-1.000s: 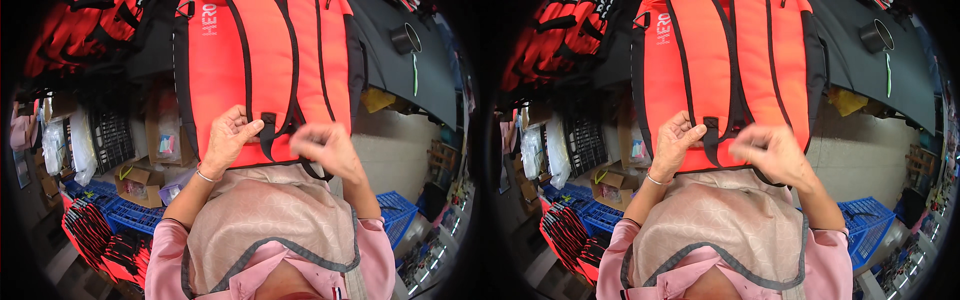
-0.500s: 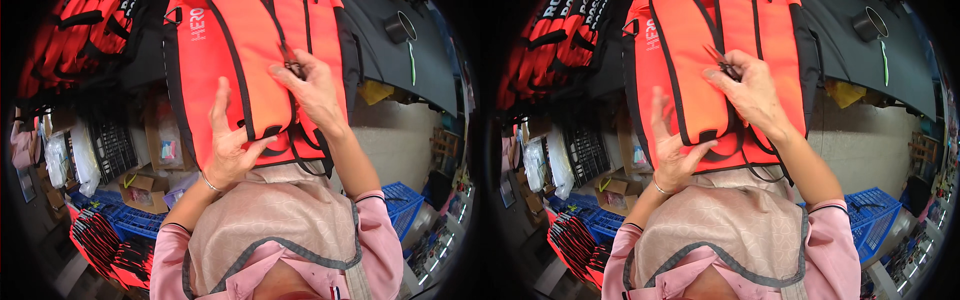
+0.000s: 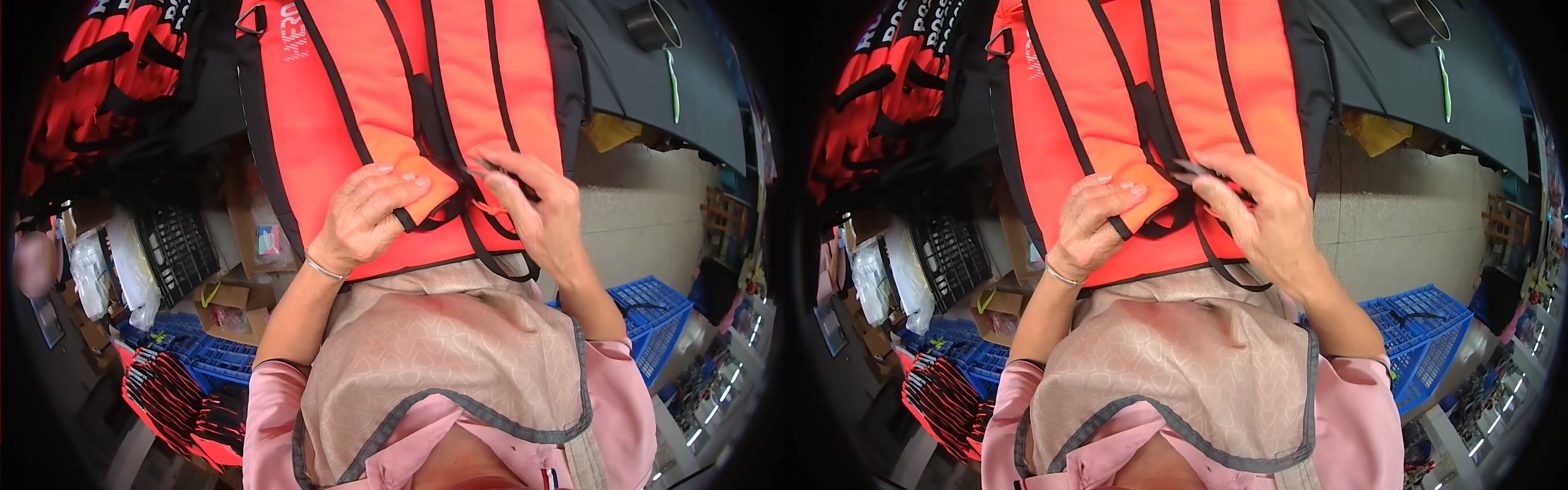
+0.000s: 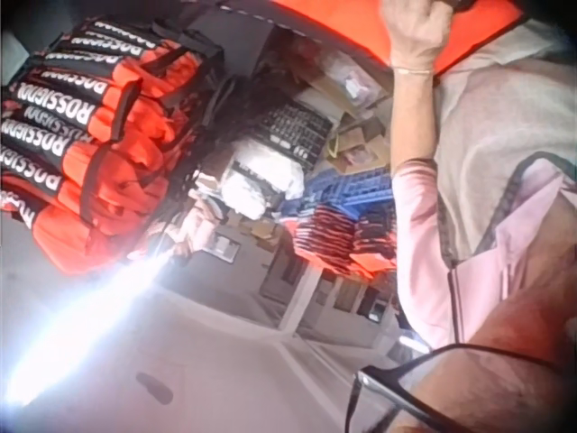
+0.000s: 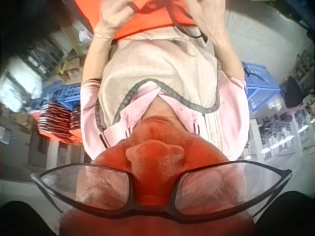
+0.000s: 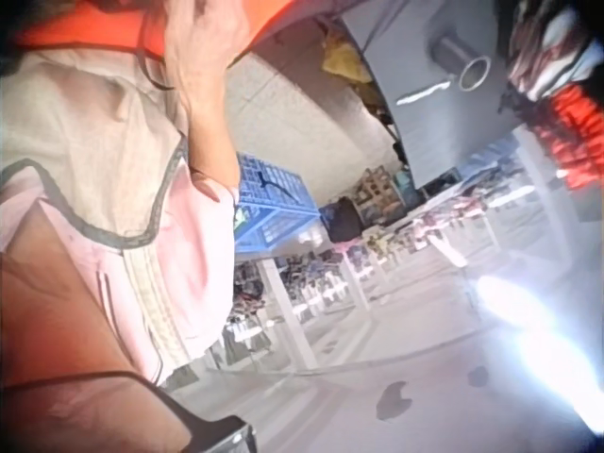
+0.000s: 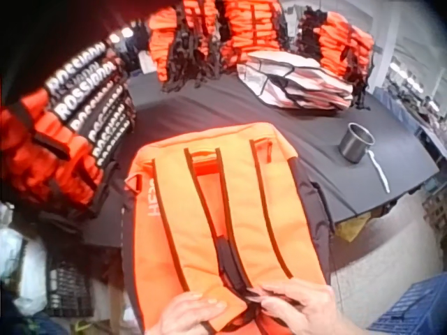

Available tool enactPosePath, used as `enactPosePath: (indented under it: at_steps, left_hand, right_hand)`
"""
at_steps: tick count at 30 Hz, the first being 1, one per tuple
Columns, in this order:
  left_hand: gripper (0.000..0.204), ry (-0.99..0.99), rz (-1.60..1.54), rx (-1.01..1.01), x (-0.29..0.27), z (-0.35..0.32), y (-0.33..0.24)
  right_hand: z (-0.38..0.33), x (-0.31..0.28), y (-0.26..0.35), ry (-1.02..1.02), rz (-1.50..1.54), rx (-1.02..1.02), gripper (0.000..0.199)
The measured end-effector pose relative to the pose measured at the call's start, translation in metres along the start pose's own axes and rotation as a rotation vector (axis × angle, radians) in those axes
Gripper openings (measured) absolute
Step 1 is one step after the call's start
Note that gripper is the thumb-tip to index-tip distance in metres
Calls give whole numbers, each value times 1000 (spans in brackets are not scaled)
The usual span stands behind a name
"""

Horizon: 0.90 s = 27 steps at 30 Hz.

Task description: The person uses small scissors to trim excess fabric from the black straps of a red delivery bag. They repeatedly cut small sections of the strap ends and adjust the bag's position on the table. The task involves precise cutting of the strap material to finish the bag's assembly.

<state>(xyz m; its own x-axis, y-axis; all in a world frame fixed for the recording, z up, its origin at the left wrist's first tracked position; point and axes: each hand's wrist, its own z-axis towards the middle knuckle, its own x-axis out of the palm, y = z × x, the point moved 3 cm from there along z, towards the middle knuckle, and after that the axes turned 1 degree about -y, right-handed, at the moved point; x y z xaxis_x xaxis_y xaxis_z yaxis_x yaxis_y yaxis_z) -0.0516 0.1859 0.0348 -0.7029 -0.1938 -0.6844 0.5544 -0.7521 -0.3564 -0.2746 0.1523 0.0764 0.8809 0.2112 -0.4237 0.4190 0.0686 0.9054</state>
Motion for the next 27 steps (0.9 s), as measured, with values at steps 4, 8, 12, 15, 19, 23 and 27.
enactPosePath:
  at_steps: [4, 8, 12, 15, 19, 23, 27]
  left_hand:
    - [21, 15, -2, 17, 5, 0, 3]
    - [24, 36, -8, 14, 6, 0, 3]
    - [26, 29, 6, -4, 6, -1, 3]
    - [27, 36, -3, -10, 5, 0, 4]
    - [30, 44, -18, -15, 4, 1, 4]
    - [31, 37, -20, -21, 4, 1, 4]
    - [35, 47, -28, -34, 5, -1, 5]
  right_hand:
    - [-20, -3, 10, -88, -316, -220, 26]
    - [-19, 1, 13, -126, -542, -479, 30]
    - [-15, 1, 13, -119, -601, -516, 30]
    - [-14, 2, 14, -108, -633, -544, 32]
    - [-12, 5, 13, -89, -640, -589, 36]
    - [-11, 6, 13, -76, -649, -591, 37]
    - [-10, 6, 14, -61, -671, -604, 36]
